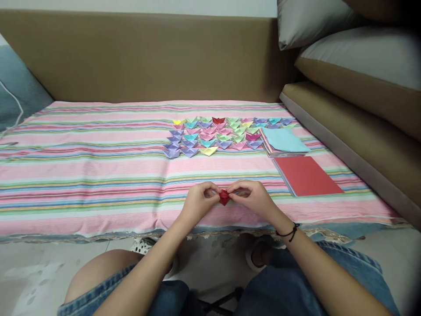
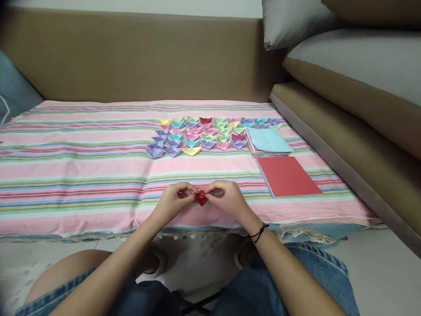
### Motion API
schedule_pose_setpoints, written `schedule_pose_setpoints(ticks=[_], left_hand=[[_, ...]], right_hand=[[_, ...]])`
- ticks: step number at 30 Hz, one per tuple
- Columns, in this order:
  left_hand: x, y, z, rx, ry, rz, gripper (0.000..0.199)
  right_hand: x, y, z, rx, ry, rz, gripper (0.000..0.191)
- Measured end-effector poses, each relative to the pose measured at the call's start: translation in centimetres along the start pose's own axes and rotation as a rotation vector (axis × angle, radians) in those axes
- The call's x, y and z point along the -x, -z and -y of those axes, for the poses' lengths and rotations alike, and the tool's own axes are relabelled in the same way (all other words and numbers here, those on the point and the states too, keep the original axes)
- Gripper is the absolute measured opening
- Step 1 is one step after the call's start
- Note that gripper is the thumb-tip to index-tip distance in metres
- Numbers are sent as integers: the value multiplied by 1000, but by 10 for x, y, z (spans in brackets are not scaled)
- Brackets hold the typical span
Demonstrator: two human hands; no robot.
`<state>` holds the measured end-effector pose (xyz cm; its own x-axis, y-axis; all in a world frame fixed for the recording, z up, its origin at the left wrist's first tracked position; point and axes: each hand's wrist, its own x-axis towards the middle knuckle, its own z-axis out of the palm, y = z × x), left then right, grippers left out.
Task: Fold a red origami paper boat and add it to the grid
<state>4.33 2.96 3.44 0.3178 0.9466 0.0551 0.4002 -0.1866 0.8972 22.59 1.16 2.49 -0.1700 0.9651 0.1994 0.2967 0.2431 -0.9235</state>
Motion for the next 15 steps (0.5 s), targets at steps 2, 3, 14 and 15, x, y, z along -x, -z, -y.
schedule_pose_setpoints(ticks=[2,3,14,15], left_hand=[[1,0,0,-7,-19,11,14],[1,1,0,-7,-26,18,14],[4,4,7,195,-25,59,12],[4,4,7,185,-34,64,11]], right_hand=[[1,2,0,23,-3,4,8],[1,2,0,30,-6,9,8],[1,12,1,129,55,141,20],[1,12,2,149,81,150,21]])
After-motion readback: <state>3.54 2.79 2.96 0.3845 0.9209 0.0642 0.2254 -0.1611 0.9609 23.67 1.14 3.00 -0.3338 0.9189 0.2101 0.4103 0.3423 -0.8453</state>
